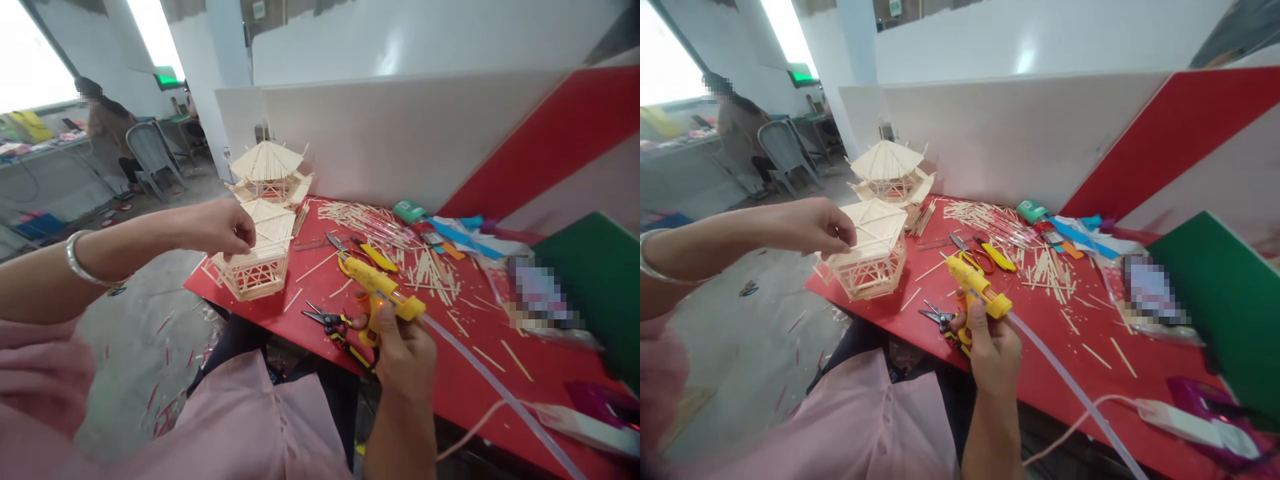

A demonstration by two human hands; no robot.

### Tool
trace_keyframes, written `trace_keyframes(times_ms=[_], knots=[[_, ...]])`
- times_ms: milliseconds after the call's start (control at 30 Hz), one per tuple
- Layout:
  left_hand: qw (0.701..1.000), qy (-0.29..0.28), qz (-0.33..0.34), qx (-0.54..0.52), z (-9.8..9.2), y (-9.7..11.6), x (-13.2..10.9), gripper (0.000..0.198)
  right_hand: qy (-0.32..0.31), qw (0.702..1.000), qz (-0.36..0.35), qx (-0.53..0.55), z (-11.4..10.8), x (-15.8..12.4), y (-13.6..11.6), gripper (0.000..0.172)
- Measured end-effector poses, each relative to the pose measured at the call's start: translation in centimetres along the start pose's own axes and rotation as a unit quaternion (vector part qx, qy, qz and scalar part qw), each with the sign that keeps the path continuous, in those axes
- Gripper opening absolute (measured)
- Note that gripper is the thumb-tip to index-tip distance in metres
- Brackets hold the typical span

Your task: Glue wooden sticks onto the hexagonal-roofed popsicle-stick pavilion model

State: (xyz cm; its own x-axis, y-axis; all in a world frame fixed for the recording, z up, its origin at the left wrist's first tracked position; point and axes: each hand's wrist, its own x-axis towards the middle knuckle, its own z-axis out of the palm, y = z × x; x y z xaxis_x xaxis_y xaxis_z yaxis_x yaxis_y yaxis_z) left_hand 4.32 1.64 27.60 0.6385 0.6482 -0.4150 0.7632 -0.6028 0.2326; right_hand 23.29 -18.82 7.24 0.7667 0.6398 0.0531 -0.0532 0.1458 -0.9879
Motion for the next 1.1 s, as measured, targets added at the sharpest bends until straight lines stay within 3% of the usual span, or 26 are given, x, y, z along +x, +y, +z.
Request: trace_keyframes(times_ms=[267,667,1100], knots=[[0.999,-0.040,0.016,-0.013,-0.2,-1.1,0.6,0.015,-0.003,0.999,-0.016,-0.031,0.9,-0.4,0.1,0.045],[0.997,0.011,0.072,-0.010,1.0,-2.4,1.5,0.009,-0.006,0.999,-0.005,-0.034,1.0,-0.5,0.3,0.049],[0.991,0.022,0.083,0.100,0.5,-1.1,1.5,0.014,-0.006,0.999,-0.006,-0.039,1.1,-0.4,0.6,0.050]])
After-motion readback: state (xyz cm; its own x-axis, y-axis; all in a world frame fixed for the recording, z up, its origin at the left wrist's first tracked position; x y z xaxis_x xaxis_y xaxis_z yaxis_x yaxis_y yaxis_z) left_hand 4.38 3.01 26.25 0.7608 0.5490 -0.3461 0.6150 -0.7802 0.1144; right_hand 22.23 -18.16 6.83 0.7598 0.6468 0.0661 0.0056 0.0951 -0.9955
